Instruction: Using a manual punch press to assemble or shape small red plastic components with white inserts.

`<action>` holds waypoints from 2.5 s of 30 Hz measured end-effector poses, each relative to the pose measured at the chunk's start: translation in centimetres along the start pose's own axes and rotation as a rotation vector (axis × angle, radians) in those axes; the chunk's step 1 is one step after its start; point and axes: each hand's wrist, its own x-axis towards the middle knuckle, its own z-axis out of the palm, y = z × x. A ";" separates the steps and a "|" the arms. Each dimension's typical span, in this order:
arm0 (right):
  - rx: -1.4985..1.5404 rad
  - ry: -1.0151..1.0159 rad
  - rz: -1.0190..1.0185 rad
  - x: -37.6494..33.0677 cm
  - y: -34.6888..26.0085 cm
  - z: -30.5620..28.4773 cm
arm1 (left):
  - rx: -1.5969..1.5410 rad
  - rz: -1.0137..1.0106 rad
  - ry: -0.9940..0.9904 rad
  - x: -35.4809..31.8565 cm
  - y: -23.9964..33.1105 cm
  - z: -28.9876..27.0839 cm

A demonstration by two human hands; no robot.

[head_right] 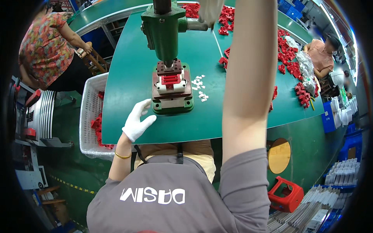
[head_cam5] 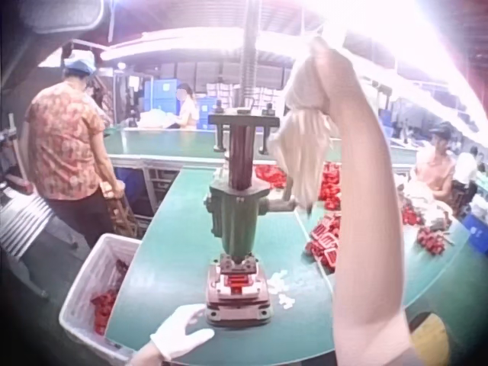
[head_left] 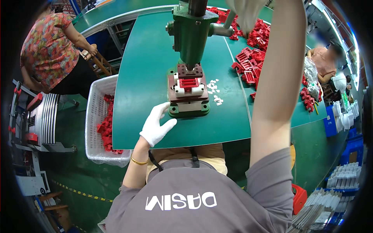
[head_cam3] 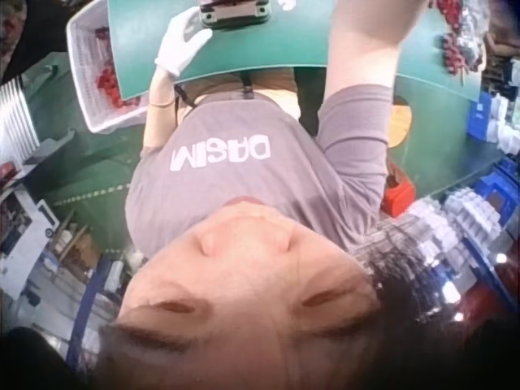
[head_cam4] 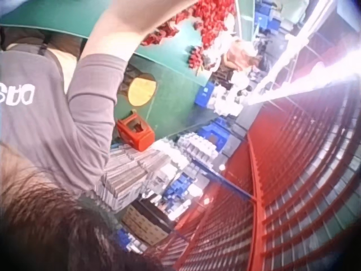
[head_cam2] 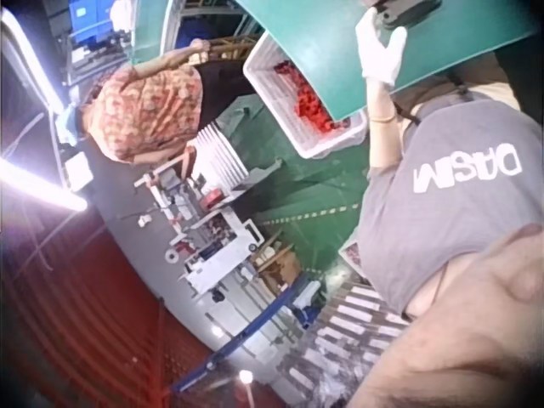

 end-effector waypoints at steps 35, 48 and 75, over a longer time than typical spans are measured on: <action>0.066 0.357 0.778 -41.0 11.2 5.7 | -0.281 0.006 -0.050 14.7 2.1 1.9; 0.327 0.407 0.886 -41.3 10.3 7.9 | 0.180 0.214 0.315 5.0 3.5 3.4; 0.245 0.384 0.762 -40.7 7.0 8.5 | -0.656 0.022 -0.025 3.5 1.8 2.5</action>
